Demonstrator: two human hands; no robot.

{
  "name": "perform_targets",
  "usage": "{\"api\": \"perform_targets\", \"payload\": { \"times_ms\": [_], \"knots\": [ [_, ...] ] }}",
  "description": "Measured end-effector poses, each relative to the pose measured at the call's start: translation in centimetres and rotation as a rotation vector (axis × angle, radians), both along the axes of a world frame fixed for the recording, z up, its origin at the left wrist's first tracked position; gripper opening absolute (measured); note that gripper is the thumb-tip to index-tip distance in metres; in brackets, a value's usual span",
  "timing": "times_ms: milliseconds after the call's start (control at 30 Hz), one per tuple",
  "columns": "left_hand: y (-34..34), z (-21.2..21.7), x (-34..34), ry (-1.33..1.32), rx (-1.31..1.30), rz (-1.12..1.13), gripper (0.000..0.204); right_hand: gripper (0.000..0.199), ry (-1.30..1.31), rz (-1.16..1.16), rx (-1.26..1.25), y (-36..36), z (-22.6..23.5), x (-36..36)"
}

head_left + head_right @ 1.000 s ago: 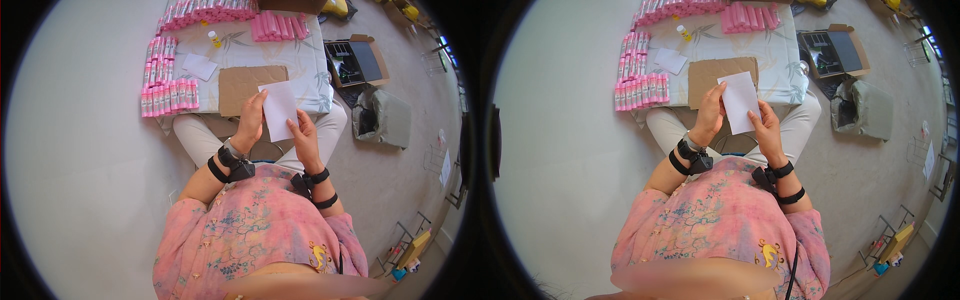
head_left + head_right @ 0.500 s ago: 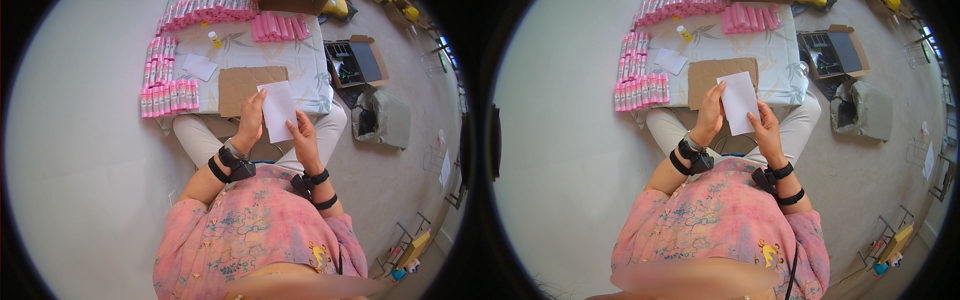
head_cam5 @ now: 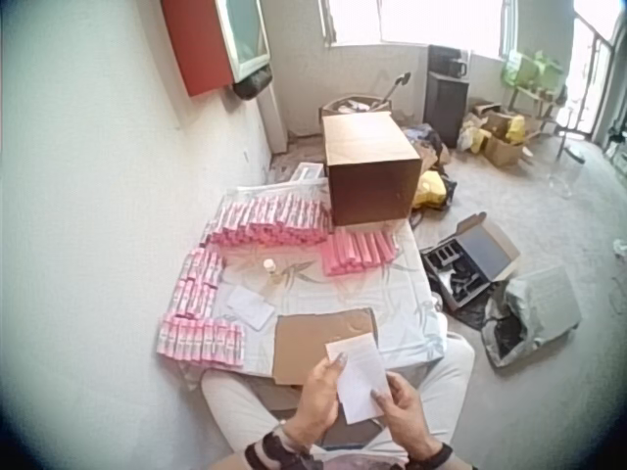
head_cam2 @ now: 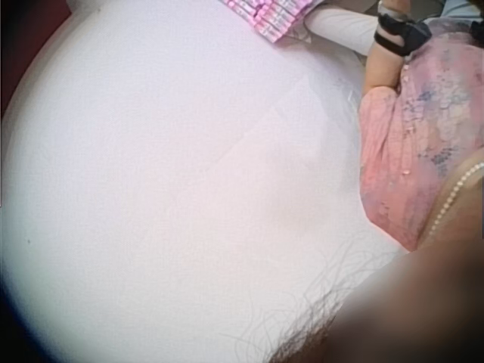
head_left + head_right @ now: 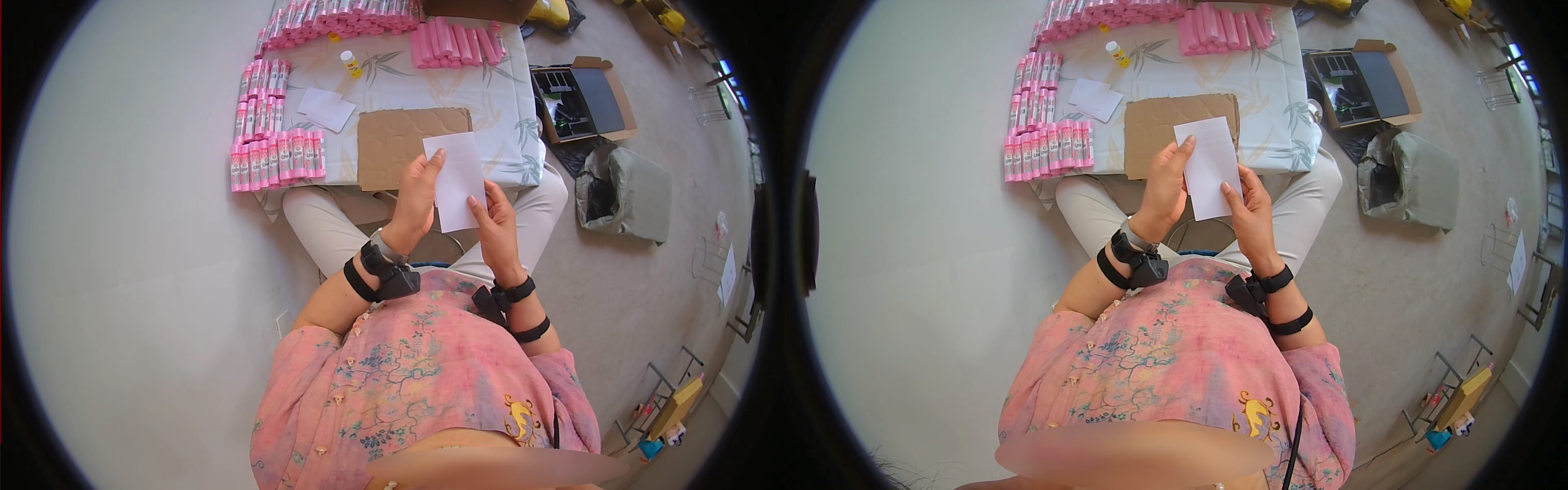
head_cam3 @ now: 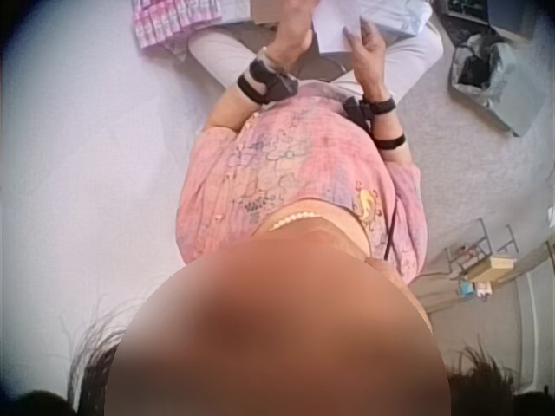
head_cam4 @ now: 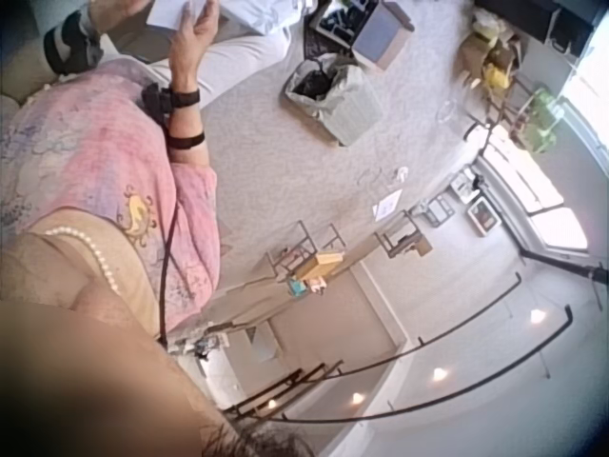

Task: Applying white adhesive labels to pink cylindrical products using a glue stick.

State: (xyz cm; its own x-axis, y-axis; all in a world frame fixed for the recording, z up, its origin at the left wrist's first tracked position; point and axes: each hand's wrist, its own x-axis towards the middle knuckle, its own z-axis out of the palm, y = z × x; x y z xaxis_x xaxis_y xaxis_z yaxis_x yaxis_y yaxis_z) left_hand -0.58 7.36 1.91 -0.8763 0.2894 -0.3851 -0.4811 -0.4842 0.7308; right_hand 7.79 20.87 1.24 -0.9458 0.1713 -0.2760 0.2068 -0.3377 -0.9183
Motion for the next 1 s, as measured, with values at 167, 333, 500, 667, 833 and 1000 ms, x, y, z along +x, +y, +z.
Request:
{"api": "perform_targets", "payload": {
  "times_ms": [167,333,500,667,833,1000],
  "knots": [
    [0.67,-0.51,0.15,0.01,0.004,0.068,0.023,0.04,0.009,-0.002,0.028,-0.13,-0.32,-0.04],
    [0.85,-0.44,0.19,-0.004,-0.003,0.08,0.022,0.04,0.018,-0.006,0.049,-0.2,-0.05,-0.1],
    [0.86,-0.04,0.08,-0.013,0.006,0.077,0.022,0.041,0.012,0.005,0.063,-0.12,0.07,-0.14],
    [0.82,-0.36,-0.01,-0.007,0.016,0.084,0.02,0.042,0.019,0.011,0.064,-0.18,0.27,-0.2],
    [0.86,-0.63,-0.09,0.004,-0.002,0.077,0.02,0.042,0.019,0.001,0.071,-0.36,0.44,-0.23],
    [1.09,-0.1,-0.25,0.021,-0.012,0.073,0.023,0.042,0.011,-0.036,0.074,-0.43,-0.31,-0.19]
  ]
}}
